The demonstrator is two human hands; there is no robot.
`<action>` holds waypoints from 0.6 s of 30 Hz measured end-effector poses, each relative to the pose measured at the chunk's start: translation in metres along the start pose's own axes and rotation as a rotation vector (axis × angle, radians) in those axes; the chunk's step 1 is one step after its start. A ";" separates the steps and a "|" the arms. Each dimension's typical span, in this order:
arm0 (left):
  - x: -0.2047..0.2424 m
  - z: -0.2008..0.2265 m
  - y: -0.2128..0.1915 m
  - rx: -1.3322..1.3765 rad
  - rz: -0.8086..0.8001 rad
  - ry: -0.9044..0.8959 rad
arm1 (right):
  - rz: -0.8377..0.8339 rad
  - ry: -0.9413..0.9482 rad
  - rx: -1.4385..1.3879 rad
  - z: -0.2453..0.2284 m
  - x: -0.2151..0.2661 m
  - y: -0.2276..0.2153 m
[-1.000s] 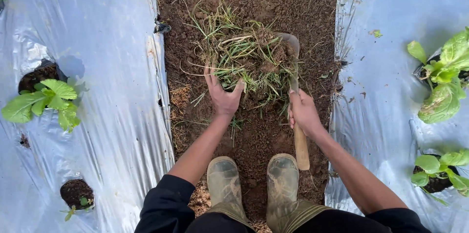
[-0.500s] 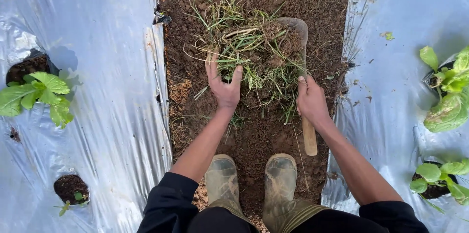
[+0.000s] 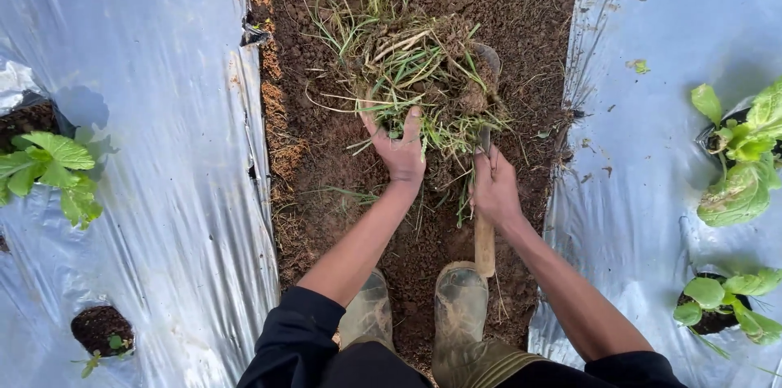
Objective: Using a hand hoe to loosen weeds in a garden bed and gathering the debris by hand.
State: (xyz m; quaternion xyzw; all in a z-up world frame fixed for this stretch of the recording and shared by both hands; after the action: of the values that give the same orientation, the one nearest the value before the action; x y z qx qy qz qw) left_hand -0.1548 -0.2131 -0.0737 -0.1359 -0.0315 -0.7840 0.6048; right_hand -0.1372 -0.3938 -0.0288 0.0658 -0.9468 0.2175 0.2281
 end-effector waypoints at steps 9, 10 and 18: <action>0.005 0.059 0.018 0.216 0.013 -0.095 | 0.042 -0.032 -0.043 -0.055 0.012 0.006; 0.004 0.048 0.019 0.214 0.014 -0.093 | 0.040 -0.032 -0.045 -0.060 0.013 0.008; 0.000 0.039 0.031 0.303 0.012 0.001 | 0.084 0.012 -0.153 -0.079 0.020 0.017</action>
State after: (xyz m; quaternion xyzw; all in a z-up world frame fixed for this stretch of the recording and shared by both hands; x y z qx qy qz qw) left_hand -0.1186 -0.2131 -0.0396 -0.0429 -0.1486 -0.7666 0.6232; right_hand -0.1267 -0.3439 0.0374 0.0070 -0.9611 0.1542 0.2290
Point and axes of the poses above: each hand's wrist, its own x-axis away from the middle knuckle, its own y-axis out of the palm, z = x × y, the point moved 3 cm from there along -x, towards the middle knuckle, and after that the axes turned 14 degrees about z, right-handed, at the moved point
